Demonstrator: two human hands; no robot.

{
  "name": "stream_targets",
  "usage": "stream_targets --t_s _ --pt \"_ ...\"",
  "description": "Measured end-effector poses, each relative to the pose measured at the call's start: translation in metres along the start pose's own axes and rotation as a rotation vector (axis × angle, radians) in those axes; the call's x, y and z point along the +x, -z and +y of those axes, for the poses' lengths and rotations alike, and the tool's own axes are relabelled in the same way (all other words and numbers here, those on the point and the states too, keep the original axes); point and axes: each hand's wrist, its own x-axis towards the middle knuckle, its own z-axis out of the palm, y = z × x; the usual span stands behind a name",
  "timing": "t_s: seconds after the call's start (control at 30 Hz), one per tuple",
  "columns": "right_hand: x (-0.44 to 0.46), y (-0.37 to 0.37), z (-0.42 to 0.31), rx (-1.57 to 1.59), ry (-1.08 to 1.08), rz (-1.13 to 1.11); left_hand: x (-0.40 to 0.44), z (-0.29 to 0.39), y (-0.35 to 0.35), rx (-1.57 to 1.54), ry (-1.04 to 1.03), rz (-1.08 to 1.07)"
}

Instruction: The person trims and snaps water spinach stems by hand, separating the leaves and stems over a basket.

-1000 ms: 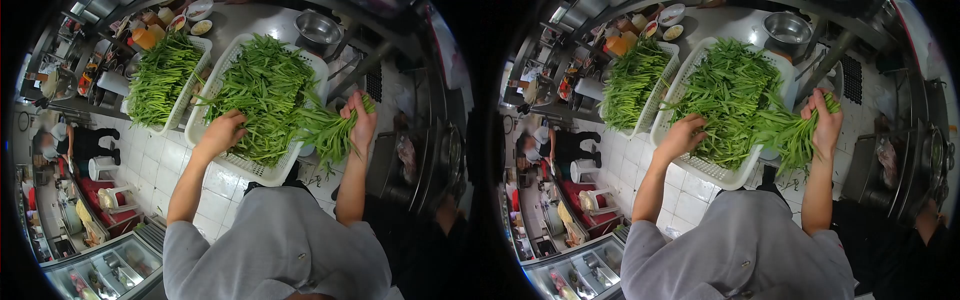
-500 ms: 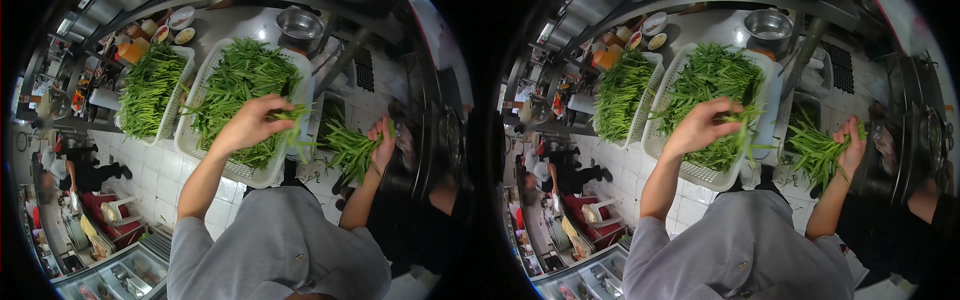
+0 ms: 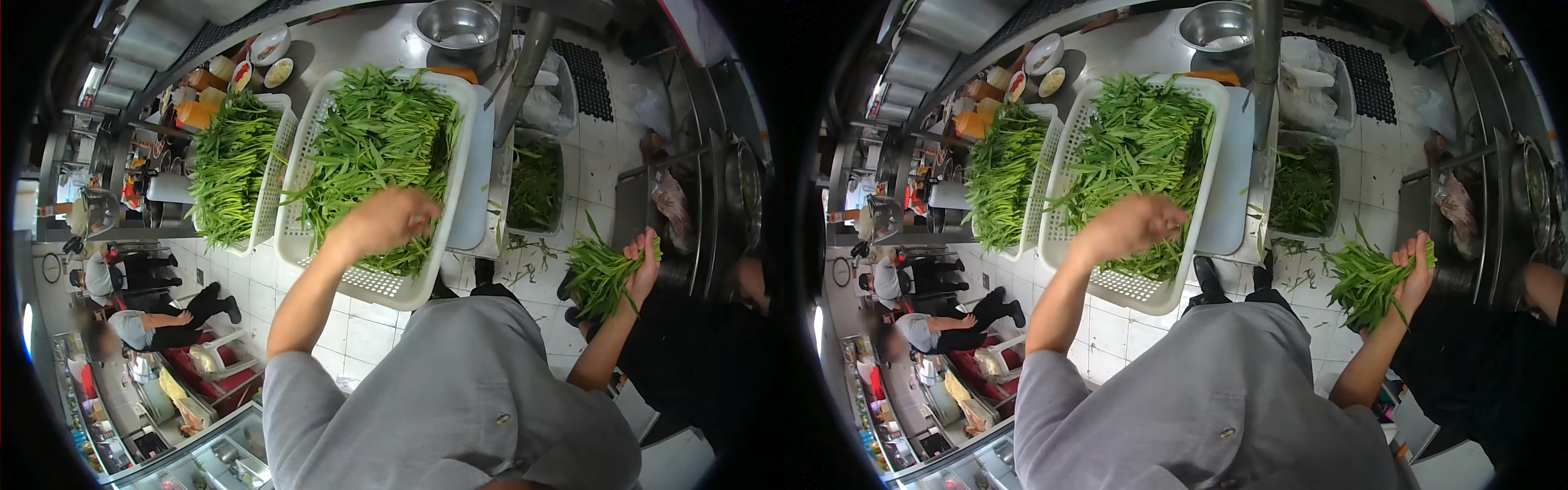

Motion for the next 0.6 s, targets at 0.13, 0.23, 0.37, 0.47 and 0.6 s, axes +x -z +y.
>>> stream_targets --t_s 0.13,0.23,0.37,0.47,0.6 --pt "0.009 -0.007 0.009 -0.057 -0.026 -0.021 -0.029 -0.012 -0.062 0.057 0.170 0.001" --pt "0.016 -0.044 0.009 -0.120 -0.025 -0.088 -0.040 -0.036 -0.065 -0.035 0.252 0.155" --pt "0.016 -0.081 0.008 -0.169 -0.029 -0.174 -0.065 -0.034 -0.003 -0.550 0.322 0.328" --pt "0.019 -0.090 0.011 -0.179 -0.023 -0.217 -0.068 -0.025 0.018 -0.765 0.211 0.416" --pt "0.014 -0.089 0.013 -0.202 -0.014 -0.216 -0.033 0.016 0.041 -0.826 0.048 0.416"
